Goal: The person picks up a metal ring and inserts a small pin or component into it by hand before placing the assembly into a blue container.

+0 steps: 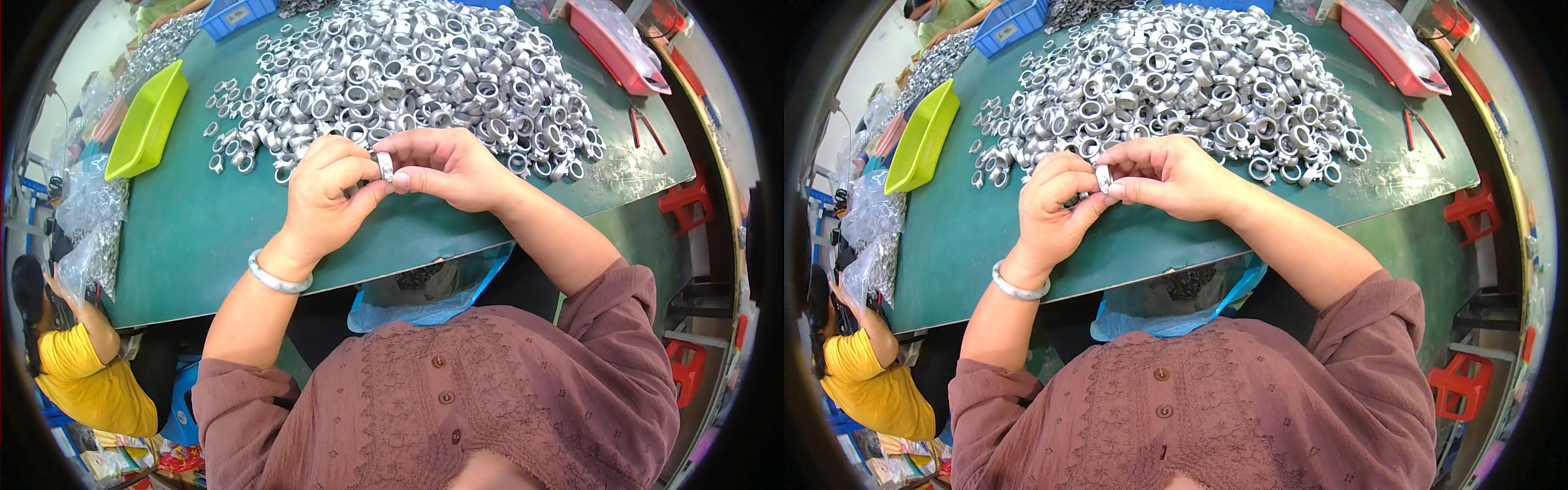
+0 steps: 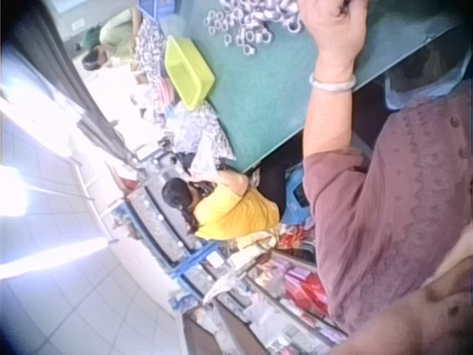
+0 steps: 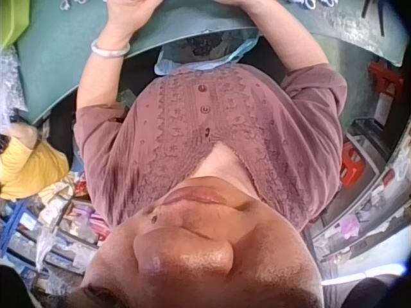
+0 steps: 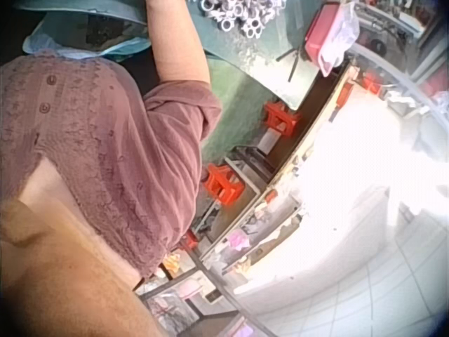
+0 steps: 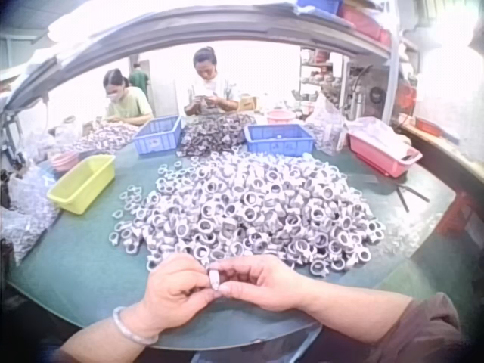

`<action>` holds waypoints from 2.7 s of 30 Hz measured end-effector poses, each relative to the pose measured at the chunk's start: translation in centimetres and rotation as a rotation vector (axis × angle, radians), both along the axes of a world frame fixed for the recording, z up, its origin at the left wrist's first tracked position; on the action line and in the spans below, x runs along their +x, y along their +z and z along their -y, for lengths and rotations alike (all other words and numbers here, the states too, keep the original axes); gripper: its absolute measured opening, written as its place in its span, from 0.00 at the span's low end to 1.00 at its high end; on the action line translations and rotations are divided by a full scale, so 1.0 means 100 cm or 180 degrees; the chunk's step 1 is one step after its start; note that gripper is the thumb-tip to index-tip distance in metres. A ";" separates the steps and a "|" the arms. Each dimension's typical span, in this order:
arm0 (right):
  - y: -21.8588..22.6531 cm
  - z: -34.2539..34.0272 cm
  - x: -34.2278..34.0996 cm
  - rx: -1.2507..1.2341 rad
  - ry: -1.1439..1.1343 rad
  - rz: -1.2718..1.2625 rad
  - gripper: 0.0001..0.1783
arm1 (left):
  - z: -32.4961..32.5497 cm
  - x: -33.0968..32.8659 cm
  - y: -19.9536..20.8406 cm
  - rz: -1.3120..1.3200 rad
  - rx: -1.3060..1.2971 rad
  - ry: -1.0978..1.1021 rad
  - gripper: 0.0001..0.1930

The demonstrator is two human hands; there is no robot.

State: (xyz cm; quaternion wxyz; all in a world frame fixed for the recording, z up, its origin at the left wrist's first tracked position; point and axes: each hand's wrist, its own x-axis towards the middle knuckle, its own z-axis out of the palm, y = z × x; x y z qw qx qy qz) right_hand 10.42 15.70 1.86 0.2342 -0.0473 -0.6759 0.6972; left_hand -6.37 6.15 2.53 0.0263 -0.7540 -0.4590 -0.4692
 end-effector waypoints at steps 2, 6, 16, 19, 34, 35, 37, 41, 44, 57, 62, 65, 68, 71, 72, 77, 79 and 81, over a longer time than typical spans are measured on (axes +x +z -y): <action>0.000 0.001 -0.001 0.0094 -0.0047 -0.0049 0.17 | 0.001 -0.001 0.001 -0.0056 -0.0027 -0.0018 0.10; 0.000 0.002 -0.001 0.0278 -0.0128 -0.0134 0.17 | 0.001 -0.001 0.001 -0.0061 -0.0035 -0.0014 0.10; -0.002 0.003 -0.001 0.0260 -0.0282 -0.0124 0.14 | 0.002 -0.001 0.000 0.0020 -0.0159 -0.0018 0.09; 0.004 0.003 0.000 0.0169 -0.0345 0.0156 0.12 | 0.001 0.002 0.001 0.0222 -0.0099 -0.0035 0.08; 0.009 0.000 0.003 0.0381 -0.0563 0.0593 0.06 | 0.002 0.000 -0.001 0.0429 -0.0313 -0.0033 0.05; 0.008 0.001 0.002 0.0367 -0.0610 0.0520 0.06 | 0.002 0.000 -0.001 0.0429 -0.0313 -0.0032 0.05; 0.007 0.001 0.002 0.0352 -0.0655 0.0449 0.06 | 0.003 0.000 0.000 0.0474 -0.0367 -0.0044 0.05; 0.011 0.001 0.004 0.0298 -0.0589 0.0472 0.06 | 0.003 -0.001 0.000 0.0582 -0.0397 -0.0058 0.04; 0.012 0.001 0.005 0.0234 -0.0508 0.0477 0.07 | 0.003 -0.002 -0.002 0.0659 -0.0460 -0.0022 0.03; 0.010 0.000 0.005 0.0068 -0.0169 0.0347 0.07 | 0.001 -0.004 -0.008 0.0785 -0.0626 -0.0136 0.09; 0.002 0.001 0.004 0.0230 -0.0255 0.0191 0.06 | 0.004 -0.001 0.000 0.0709 -0.0586 -0.0249 0.13; 0.000 -0.001 0.003 0.0703 -0.0389 0.0121 0.07 | 0.003 -0.002 0.000 0.0628 -0.0541 -0.0289 0.14; 0.001 0.000 0.003 0.1235 -0.0561 0.0022 0.08 | 0.002 -0.004 -0.003 0.0621 -0.0529 -0.0324 0.15; 0.002 0.003 0.003 0.1217 -0.0613 0.0066 0.10 | 0.001 -0.003 -0.004 0.0734 -0.0591 -0.0313 0.15; 0.002 0.003 0.003 0.0986 -0.0593 0.0156 0.12 | 0.002 -0.003 -0.004 0.0805 -0.0572 -0.0326 0.17; 0.001 0.000 0.002 0.0399 -0.0336 -0.0076 0.17 | 0.005 0.002 -0.001 0.1091 -0.0600 -0.0290 0.26; 0.003 0.000 0.003 0.0337 -0.0289 -0.0052 0.19 | 0.005 0.002 -0.001 0.0976 -0.0548 -0.0229 0.31; 0.005 0.001 0.003 0.0238 -0.0239 -0.0067 0.18 | 0.005 0.002 -0.002 0.0985 -0.0546 -0.0194 0.32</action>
